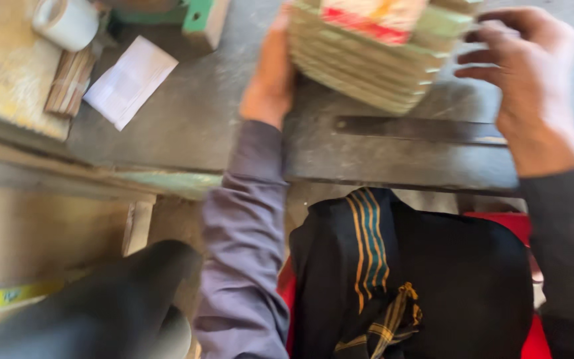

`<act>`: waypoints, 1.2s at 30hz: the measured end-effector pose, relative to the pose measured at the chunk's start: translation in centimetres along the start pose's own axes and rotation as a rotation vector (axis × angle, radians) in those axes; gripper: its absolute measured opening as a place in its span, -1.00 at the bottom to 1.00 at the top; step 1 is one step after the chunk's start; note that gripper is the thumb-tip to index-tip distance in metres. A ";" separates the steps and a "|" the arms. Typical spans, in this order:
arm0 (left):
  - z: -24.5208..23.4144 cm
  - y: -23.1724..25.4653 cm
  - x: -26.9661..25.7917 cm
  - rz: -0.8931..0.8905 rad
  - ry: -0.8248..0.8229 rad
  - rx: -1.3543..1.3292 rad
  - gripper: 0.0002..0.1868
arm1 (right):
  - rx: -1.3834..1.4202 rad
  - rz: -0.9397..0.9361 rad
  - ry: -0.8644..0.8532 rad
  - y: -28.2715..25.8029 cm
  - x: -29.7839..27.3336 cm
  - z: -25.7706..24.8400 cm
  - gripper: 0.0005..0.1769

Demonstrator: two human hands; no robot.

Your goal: The person inserts small white paper strips into the slots of a motor stator winding. They repeatedly pick up the strips, fold them, and push them into the stator core while rotating the motor to access different sections.

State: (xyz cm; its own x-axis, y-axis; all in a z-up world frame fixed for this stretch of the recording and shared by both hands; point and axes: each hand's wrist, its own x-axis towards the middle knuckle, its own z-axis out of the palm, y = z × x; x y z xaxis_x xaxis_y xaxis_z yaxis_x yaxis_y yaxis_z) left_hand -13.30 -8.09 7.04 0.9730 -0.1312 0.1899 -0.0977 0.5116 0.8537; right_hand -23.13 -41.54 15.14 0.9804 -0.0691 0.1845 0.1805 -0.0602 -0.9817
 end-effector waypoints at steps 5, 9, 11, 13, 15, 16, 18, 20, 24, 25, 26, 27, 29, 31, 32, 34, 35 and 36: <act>-0.6 3.1 1.8 -0.199 -0.097 0.057 -0.57 | 0.004 -0.223 -0.040 1.2 1.7 1.3 -0.87; -2.2 3.7 1.7 0.234 -0.322 0.937 -0.65 | -0.046 -0.278 -0.002 1.7 1.4 2.3 -0.88; -2.5 2.3 2.3 0.212 -0.261 0.894 -0.63 | 0.047 -0.256 -0.001 1.5 1.3 2.4 -0.85; -3.0 0.4 2.9 -0.239 -0.015 0.085 -0.58 | 0.073 -0.228 0.023 1.1 1.5 2.2 -0.82; -4.5 -0.6 3.1 -0.261 -0.027 0.009 -0.55 | 0.046 -0.226 0.042 1.0 1.7 2.3 -0.82; -5.3 -0.7 3.3 -0.273 -0.033 -0.029 -0.53 | 0.005 -0.239 0.051 1.1 1.9 2.5 -0.84; -6.4 -0.8 3.5 -0.268 -0.045 0.023 -0.54 | -0.033 -0.244 0.069 1.0 2.1 2.5 -0.86; -7.1 -1.2 3.3 -0.244 -0.056 0.090 -0.53 | -0.024 -0.220 0.081 0.9 2.0 2.5 -0.86; -7.9 -2.3 3.6 -0.165 -0.090 0.206 -0.47 | -0.127 -0.303 0.085 0.9 1.9 2.7 -0.87; -8.0 -2.3 3.8 -0.145 -0.099 0.225 -0.46 | -0.134 -0.307 0.084 0.9 2.1 2.7 -0.87; -8.1 -2.2 3.8 -0.120 -0.120 0.311 -0.46 | -0.141 -0.312 0.083 1.0 2.2 2.6 -0.87; -8.0 -2.0 3.7 -0.096 -0.140 0.398 -0.45 | -0.127 -0.307 0.076 1.0 2.3 2.5 -0.87; -7.2 -2.1 3.6 -0.042 -0.158 0.461 -0.43 | -0.098 -0.301 0.065 1.2 2.4 2.4 -0.88; -6.5 -2.4 3.5 0.015 -0.151 0.416 -0.39 | -0.089 -0.280 0.088 1.2 2.3 2.3 -0.88; -6.5 -2.3 3.5 0.017 -0.150 0.402 -0.40 | -0.083 -0.268 0.098 1.3 2.3 2.3 -0.87; -6.3 -2.6 3.6 0.020 -0.153 0.371 -0.42 | -0.075 -0.274 0.086 1.4 2.2 2.1 -0.88; -6.3 -2.7 3.7 -0.052 -0.097 0.290 -0.43 | -0.071 -0.274 0.081 1.5 2.1 1.9 -0.88; -6.4 -2.8 3.8 -0.124 -0.042 0.209 -0.44 | -0.086 -0.293 0.070 1.6 2.0 1.8 -0.88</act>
State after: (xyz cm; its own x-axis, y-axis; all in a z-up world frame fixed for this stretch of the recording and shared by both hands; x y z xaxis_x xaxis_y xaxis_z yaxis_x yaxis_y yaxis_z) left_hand -8.02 -4.57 2.22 0.9712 -0.2193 0.0932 -0.0230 0.3029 0.9528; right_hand -20.71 -39.94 13.82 0.8793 -0.1050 0.4646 0.4442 -0.1713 -0.8794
